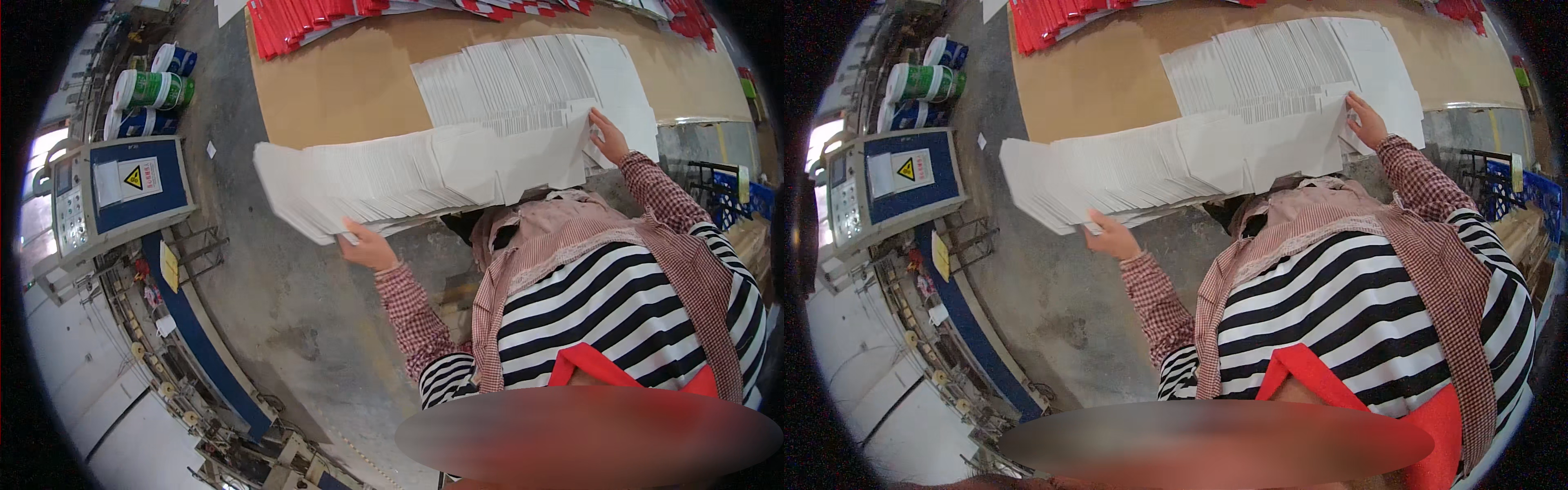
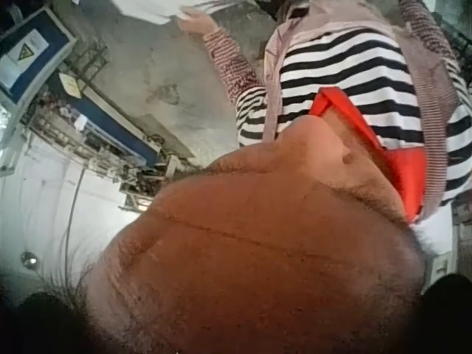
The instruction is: Organizing and stacking large white sheets of paper or cardstock on a table in an industrial facility.
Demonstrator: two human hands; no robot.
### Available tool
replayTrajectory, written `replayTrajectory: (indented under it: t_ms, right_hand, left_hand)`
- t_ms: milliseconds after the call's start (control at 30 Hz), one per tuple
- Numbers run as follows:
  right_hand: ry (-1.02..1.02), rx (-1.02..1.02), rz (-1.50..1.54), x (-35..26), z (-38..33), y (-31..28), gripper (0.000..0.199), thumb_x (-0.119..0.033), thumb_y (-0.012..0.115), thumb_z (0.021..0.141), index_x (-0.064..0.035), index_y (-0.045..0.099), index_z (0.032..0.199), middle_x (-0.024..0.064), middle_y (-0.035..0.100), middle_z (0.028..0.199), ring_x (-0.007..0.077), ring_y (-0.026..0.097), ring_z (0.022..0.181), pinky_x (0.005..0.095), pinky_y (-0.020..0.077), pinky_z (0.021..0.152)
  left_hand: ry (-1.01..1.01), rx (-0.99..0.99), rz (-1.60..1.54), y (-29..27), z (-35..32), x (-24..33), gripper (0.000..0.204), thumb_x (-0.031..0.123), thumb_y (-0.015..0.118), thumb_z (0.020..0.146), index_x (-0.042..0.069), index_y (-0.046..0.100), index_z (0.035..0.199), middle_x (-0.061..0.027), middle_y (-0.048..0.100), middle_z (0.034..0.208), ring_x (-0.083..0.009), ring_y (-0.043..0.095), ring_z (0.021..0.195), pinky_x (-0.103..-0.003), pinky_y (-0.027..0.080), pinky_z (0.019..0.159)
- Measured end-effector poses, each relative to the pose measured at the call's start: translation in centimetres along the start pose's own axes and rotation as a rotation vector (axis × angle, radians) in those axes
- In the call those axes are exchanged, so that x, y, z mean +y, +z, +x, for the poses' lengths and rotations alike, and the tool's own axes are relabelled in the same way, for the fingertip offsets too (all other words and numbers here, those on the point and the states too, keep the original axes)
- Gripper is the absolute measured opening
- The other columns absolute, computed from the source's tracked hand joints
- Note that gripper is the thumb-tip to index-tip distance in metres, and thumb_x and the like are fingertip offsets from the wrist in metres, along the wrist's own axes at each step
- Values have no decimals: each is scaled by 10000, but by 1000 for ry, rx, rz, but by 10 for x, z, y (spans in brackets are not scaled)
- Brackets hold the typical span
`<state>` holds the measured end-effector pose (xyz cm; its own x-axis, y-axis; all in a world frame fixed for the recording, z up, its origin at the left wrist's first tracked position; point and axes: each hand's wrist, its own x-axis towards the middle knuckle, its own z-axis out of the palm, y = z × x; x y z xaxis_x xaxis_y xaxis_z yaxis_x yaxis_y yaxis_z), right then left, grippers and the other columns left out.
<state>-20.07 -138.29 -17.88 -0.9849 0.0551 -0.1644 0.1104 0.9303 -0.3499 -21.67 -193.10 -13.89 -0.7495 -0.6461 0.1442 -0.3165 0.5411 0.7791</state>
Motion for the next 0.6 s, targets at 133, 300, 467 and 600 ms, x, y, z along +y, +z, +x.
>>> replayTrajectory:
  t_ms: [133,300,467,600]
  right_hand:
    - [-13,10,-46,4,3,2,547,-104,557,753,-67,339,1254,81,294,1332,245,354,1173,312,336,952]
    - [5,-98,-31,-2,7,-1,560,-110,551,759,-60,315,1264,87,271,1341,249,341,1182,313,319,967]
    - [-8,-97,-61,9,5,1,571,-114,553,758,-57,303,1269,93,272,1340,252,337,1184,314,316,969]
    - [56,-71,-67,7,1,1,572,-121,557,756,-54,308,1266,96,264,1344,257,332,1186,316,313,970]
  left_hand:
    - [-60,-62,-448,-9,15,-16,426,207,512,846,-106,411,1115,-187,509,1085,-263,541,895,-335,458,700]
    - [-614,-60,-988,-15,57,-85,458,198,525,833,-50,374,1188,-142,432,1196,-266,449,1055,-395,411,850]
    - [-211,27,-121,-8,38,-16,311,197,518,839,-96,522,942,-175,584,882,-256,570,741,-335,449,628]
    - [352,108,26,2,-14,39,322,208,493,849,-99,515,756,-176,534,633,-267,487,520,-345,394,501]
